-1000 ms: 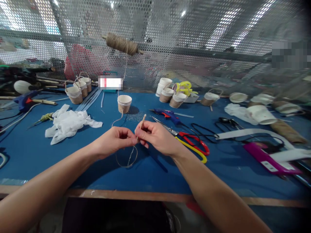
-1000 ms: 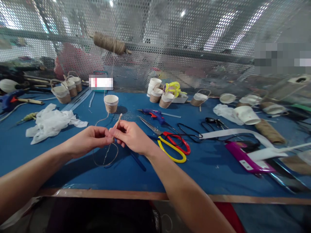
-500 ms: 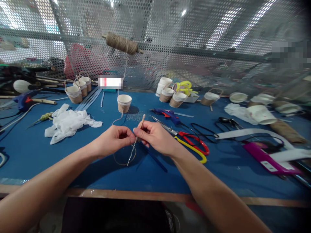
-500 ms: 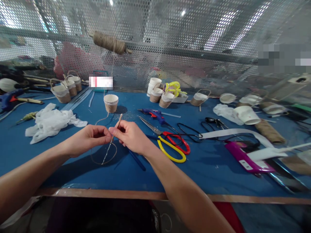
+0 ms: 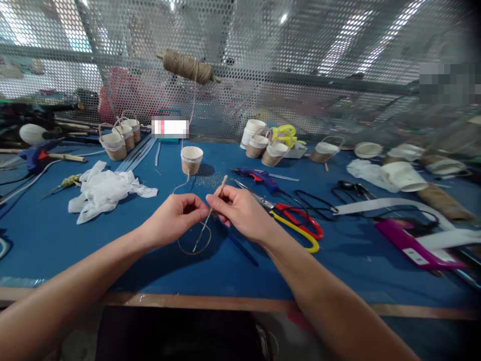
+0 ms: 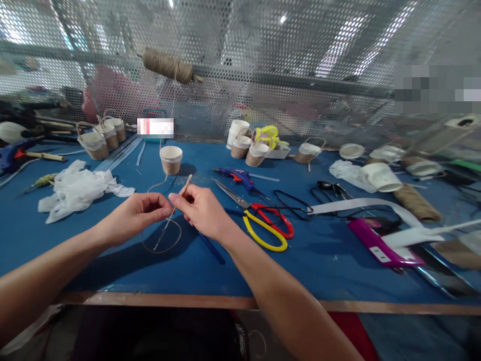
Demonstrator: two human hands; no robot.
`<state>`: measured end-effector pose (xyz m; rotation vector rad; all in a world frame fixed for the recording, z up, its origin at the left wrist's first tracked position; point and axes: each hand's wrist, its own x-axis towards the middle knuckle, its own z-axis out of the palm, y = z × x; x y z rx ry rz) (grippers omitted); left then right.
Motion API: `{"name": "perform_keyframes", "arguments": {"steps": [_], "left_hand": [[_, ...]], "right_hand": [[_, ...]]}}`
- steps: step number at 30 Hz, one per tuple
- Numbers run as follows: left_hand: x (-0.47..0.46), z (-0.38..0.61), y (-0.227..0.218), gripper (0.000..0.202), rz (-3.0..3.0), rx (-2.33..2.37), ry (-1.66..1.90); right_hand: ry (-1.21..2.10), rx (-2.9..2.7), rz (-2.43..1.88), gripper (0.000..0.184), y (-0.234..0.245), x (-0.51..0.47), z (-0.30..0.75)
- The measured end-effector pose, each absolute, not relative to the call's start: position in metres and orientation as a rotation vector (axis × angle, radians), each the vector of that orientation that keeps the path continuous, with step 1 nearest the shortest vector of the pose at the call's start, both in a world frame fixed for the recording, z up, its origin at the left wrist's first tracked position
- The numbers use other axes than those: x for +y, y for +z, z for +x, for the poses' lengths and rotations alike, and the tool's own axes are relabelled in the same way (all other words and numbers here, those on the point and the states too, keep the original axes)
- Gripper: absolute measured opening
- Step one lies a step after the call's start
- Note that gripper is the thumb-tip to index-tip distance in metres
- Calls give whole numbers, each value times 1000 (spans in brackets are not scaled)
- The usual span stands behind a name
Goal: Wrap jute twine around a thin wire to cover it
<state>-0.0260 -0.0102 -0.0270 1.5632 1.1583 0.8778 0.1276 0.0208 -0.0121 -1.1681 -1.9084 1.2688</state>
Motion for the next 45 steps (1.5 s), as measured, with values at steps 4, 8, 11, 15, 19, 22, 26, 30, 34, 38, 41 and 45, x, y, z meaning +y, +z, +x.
{"name": "perform_keyframes", "arguments": {"steps": [4,8,11,15,19,22,26,30,34,38,41,45], "left_hand": [[-11,-25,-27,19,1464,1162,887],[-10,-26,-28,21,1297,1089,846],[-10,-29,-26,23,1218,1041,821],[-10,-30,-22,20,1295,1084,833],[-10,-31,-21,16,1426,1128,826],[-9,-32,-24,15,1538,1165,818],[-8,-31,-27,18,1609,1189,808],[-7,-28,-29,21,1562,1194,810],[-8,-28,-32,22,1360,1074,781],[-8,-30,-32,23,1267,1001,765],[-8,-31,-29,22,1379,1067,801],[-8,-32,-26,18,1397,1079,803]], "right_hand": [[1123,-1954,-1186,32,-14,20,126],[1321,-1921,-1002,30,-16,21,126],[1439,-1893,-915,27,-14,22,128],[1353,-1921,-1018,25,-11,22,129],[1337,-1941,-1057,25,-10,21,129],[1329,-1956,-1087,26,-11,21,128],[1284,-1988,-1114,28,-12,22,128],[1172,-2020,-1149,31,-15,21,127],[1331,-1974,-1050,29,-17,22,127],[1534,-1929,-918,25,-16,25,131],[1471,-1950,-1011,24,-15,27,133],[1416,-1970,-1065,23,-13,26,132]]}}
